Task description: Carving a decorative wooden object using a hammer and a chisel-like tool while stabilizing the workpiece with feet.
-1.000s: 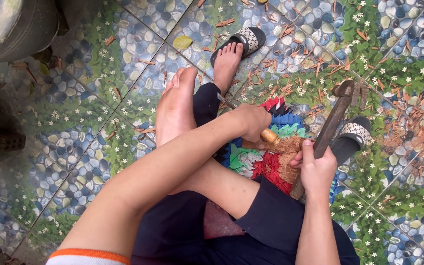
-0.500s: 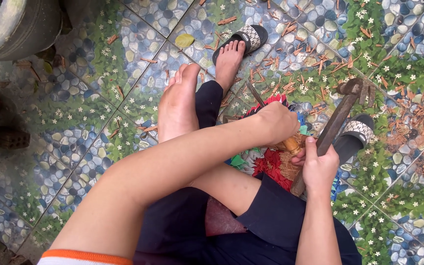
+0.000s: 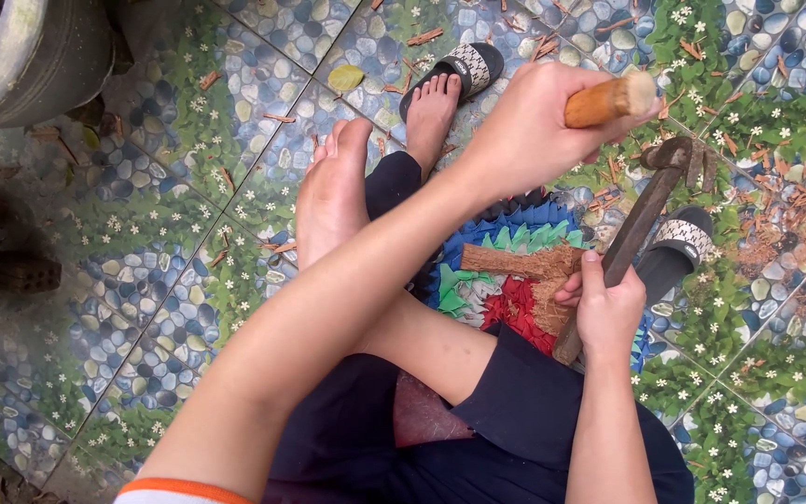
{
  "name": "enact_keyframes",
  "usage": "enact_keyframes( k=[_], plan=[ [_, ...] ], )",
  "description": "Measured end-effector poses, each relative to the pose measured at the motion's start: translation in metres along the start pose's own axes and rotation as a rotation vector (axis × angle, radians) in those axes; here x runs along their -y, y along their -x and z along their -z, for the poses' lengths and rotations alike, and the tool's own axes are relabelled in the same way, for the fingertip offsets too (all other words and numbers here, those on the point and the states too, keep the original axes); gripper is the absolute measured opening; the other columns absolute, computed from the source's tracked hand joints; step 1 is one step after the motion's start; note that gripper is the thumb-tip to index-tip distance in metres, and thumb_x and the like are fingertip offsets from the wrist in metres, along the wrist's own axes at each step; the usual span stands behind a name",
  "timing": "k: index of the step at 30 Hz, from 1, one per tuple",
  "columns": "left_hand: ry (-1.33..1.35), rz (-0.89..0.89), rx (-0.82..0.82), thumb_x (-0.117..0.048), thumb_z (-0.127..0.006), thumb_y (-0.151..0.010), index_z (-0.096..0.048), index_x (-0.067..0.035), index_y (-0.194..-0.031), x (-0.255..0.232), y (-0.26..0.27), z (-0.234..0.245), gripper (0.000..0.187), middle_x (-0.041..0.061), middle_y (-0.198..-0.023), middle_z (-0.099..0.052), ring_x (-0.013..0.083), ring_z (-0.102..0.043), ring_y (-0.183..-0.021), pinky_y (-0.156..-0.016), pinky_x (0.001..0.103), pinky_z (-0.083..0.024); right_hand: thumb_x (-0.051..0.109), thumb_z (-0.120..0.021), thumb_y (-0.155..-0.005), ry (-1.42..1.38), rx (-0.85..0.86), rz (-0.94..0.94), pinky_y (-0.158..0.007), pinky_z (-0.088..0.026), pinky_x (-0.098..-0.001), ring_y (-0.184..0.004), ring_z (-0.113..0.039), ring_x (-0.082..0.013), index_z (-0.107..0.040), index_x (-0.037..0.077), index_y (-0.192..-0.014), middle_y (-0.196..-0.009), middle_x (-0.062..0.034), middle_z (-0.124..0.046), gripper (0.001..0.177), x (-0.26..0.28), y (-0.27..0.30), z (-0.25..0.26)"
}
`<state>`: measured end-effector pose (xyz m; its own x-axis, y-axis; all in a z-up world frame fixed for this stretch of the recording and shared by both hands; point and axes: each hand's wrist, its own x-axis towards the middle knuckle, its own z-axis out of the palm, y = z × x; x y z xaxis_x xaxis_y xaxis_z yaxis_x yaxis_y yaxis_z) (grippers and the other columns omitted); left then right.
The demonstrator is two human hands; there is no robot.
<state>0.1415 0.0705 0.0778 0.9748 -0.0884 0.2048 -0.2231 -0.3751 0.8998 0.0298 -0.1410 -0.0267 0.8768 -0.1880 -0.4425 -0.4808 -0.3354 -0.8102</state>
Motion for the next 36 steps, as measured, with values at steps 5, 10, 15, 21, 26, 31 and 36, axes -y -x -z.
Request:
enact_keyframes(
  k=[5, 10, 15, 21, 26, 31, 36],
  plan=[
    [0.791, 0.346, 0.008, -0.062, -0.064, -0.075, -0.046, -0.023, -0.065, -0.022, 0.056, -0.027, 0.044, -0.009, -0.06, -0.038, 0.0068, -0.034, -0.055, -0.06, 0.024, -0.033, 0.024, -0.057, -0.108, -0.012, -0.009, 0.036, -0.05, -0.055, -0.0281, -0.052, -0.065, -0.0194, -0.06, 0.004, -0.109, -0.067, -0.0085, -0.06, 0.021, -0.006, -0.002, -0.002],
    [0.712, 0.368, -0.126, -0.033, -0.068, -0.093, -0.052, -0.019, -0.053, 0.026, 0.1, -0.068, 0.045, -0.009, -0.045, -0.044, 0.0018, -0.037, -0.047, -0.051, 0.021, -0.03, 0.01, -0.056, -0.111, -0.108, -0.033, 0.164, -0.05, -0.061, -0.0364, -0.051, -0.067, -0.0246, -0.06, 0.0, -0.087, -0.061, -0.0175, -0.061, 0.026, -0.006, 0.003, -0.003],
    [0.678, 0.358, -0.116, -0.028, -0.067, -0.093, -0.05, -0.02, -0.052, 0.029, 0.104, -0.067, 0.045, -0.01, -0.045, -0.045, -0.0001, -0.037, -0.047, -0.049, 0.021, -0.029, 0.011, -0.057, -0.111, -0.107, -0.035, 0.163, -0.05, -0.061, -0.0365, -0.051, -0.067, -0.0247, -0.06, 0.0, -0.087, -0.062, -0.0177, -0.061, 0.027, -0.004, 0.004, -0.002],
    [0.625, 0.328, -0.213, -0.025, -0.065, -0.096, -0.045, -0.021, -0.052, 0.011, 0.099, -0.043, 0.049, -0.011, -0.045, -0.04, -0.0031, -0.035, -0.049, -0.052, 0.017, -0.028, 0.01, -0.057, -0.111, -0.112, -0.038, 0.159, -0.05, -0.061, -0.0361, -0.051, -0.067, -0.0246, -0.06, 0.0, -0.087, -0.062, -0.0177, -0.062, 0.027, -0.001, 0.006, -0.003],
    [0.61, 0.325, -0.225, -0.026, -0.065, -0.097, -0.043, -0.02, -0.052, 0.011, 0.104, -0.035, 0.051, -0.011, -0.045, -0.038, -0.0025, -0.033, -0.05, -0.052, 0.017, -0.028, 0.01, -0.057, -0.111, -0.111, -0.032, 0.173, -0.05, -0.061, -0.0364, -0.05, -0.067, -0.0251, -0.06, 0.0, -0.086, -0.061, -0.0179, -0.062, 0.027, -0.002, 0.004, -0.004],
    [0.581, 0.339, -0.258, -0.019, -0.063, -0.096, -0.043, -0.02, -0.053, 0.021, 0.11, -0.037, 0.047, -0.01, -0.046, -0.039, -0.0007, -0.033, -0.05, -0.051, 0.02, -0.027, 0.011, -0.057, -0.111, -0.126, -0.037, 0.178, -0.049, -0.061, -0.0364, -0.05, -0.067, -0.0249, -0.059, 0.0, -0.087, -0.062, -0.0178, -0.061, 0.027, -0.006, 0.004, -0.004],
    [0.6, 0.315, -0.235, -0.018, -0.061, -0.097, -0.046, -0.019, -0.054, 0.029, 0.118, -0.05, 0.046, -0.009, -0.044, -0.041, 0.0011, -0.033, -0.045, -0.05, 0.019, -0.03, 0.011, -0.059, -0.11, -0.115, -0.035, 0.217, -0.046, -0.058, -0.0348, -0.047, -0.063, -0.0222, -0.059, 0.001, -0.087, -0.059, -0.0142, -0.058, 0.025, -0.01, 0.003, -0.006]
  ],
)
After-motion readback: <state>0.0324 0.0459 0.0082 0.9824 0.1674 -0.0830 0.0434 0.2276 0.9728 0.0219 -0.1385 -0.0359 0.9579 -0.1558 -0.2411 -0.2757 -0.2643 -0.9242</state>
